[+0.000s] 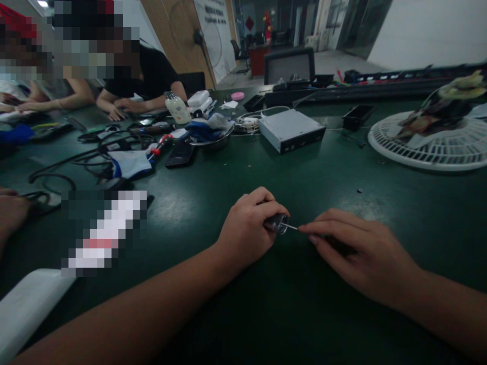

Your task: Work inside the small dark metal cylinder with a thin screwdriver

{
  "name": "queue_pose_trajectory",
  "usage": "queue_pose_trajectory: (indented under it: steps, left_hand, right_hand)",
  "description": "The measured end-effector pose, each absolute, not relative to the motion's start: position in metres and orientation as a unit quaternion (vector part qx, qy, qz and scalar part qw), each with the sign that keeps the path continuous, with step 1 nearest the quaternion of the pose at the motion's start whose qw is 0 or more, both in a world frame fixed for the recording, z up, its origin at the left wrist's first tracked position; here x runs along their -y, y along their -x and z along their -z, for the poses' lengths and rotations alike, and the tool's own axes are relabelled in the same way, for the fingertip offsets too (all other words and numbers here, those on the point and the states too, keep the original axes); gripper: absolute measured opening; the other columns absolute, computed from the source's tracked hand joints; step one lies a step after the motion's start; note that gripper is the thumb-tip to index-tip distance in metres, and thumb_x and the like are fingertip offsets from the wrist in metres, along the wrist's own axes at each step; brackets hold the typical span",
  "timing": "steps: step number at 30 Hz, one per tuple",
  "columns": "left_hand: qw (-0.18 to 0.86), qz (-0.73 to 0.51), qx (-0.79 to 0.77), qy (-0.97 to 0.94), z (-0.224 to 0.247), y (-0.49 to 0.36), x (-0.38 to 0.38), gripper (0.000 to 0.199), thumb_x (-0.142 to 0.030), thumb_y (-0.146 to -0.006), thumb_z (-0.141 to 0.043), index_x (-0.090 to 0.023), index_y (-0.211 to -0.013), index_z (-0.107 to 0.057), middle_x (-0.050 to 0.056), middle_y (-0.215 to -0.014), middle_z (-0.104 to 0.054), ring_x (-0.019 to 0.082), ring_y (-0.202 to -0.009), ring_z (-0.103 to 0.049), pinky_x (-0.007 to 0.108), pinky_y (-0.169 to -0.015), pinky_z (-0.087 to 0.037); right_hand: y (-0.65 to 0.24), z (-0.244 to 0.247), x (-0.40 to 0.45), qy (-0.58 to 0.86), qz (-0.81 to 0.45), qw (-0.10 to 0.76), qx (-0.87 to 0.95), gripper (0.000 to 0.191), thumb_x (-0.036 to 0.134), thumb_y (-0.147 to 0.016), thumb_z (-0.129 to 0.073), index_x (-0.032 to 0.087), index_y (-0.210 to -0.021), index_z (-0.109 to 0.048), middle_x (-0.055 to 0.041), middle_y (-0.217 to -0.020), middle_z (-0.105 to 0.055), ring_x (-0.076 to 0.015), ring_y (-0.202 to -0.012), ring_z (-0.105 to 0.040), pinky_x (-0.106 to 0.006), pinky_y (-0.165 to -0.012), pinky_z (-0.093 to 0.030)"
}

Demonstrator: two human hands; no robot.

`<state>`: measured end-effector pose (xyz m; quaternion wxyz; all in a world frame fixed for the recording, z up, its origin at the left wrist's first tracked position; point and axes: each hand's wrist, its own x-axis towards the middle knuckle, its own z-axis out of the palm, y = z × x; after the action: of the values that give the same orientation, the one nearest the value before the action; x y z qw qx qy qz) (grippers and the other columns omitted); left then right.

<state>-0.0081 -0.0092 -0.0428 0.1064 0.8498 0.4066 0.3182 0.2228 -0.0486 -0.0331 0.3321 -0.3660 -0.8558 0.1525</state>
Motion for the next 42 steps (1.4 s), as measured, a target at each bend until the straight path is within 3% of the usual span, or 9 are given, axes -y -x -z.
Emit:
queue_pose_trajectory:
  steps: [6, 15, 25, 31, 42]
  left_hand:
    - [0.119, -0.317, -0.416, -0.844, 0.0416, 0.0071, 0.0105, 0.025, -0.005, -0.078, -0.062, -0.021, -0.093, -0.075, 0.004, -0.096, -0.065, 0.016, -0.082, -0.060, 0.029, -0.070, -0.048]
    - [0.112, -0.316, -0.428, -0.839, 0.0410, 0.0090, 0.0103, 0.030, -0.002, -0.073, -0.060, -0.019, -0.097, -0.066, 0.002, -0.092, -0.067, 0.015, -0.079, -0.060, 0.029, -0.069, -0.047]
    - [0.131, -0.323, -0.466, -0.813, 0.0448, 0.0092, 0.0131, 0.022, -0.006, -0.071, -0.061, -0.019, -0.088, -0.056, 0.000, -0.082, -0.063, 0.013, -0.070, -0.056, 0.026, -0.060, -0.043]
    - [0.117, -0.327, -0.438, -0.829, 0.0451, 0.0093, 0.0116, 0.021, -0.008, -0.072, -0.065, -0.019, -0.089, -0.058, 0.002, -0.089, -0.066, 0.015, -0.078, -0.060, 0.030, -0.070, -0.048]
    - [0.119, -0.293, -0.423, -0.849, 0.0384, 0.0094, 0.0160, 0.031, -0.009, -0.076, -0.062, -0.021, -0.104, -0.067, 0.004, -0.101, -0.073, 0.021, -0.093, -0.065, 0.039, -0.084, -0.048]
  right_hand:
    - [-0.2226, 0.0326, 0.0510, 0.384, -0.150, 0.326, 0.851, 0.022, 0.013, -0.091, -0.059, 0.019, -0.106, -0.074, -0.0041, -0.088, -0.072, -0.0102, -0.060, -0.062, -0.022, -0.052, -0.049]
    - [-0.2213, 0.0320, 0.0499, 0.375, -0.151, 0.328, 0.854, 0.025, 0.014, -0.095, -0.056, 0.019, -0.113, -0.073, -0.0065, -0.095, -0.073, -0.0135, -0.072, -0.068, -0.024, -0.059, -0.053]
    - [-0.2213, 0.0340, 0.0526, 0.414, -0.138, 0.336, 0.835, 0.021, 0.013, -0.092, -0.059, 0.019, -0.106, -0.074, -0.0047, -0.087, -0.071, -0.0110, -0.061, -0.062, -0.022, -0.051, -0.048]
    - [-0.2219, 0.0348, 0.0504, 0.379, -0.160, 0.324, 0.852, 0.025, 0.015, -0.095, -0.056, 0.020, -0.112, -0.073, -0.0056, -0.093, -0.072, -0.0116, -0.064, -0.064, -0.023, -0.053, -0.049]
    - [-0.2190, 0.0335, 0.0539, 0.433, -0.120, 0.335, 0.828, 0.020, 0.015, -0.091, -0.060, 0.020, -0.104, -0.074, -0.0042, -0.085, -0.070, -0.0123, -0.062, -0.062, -0.024, -0.052, -0.048]
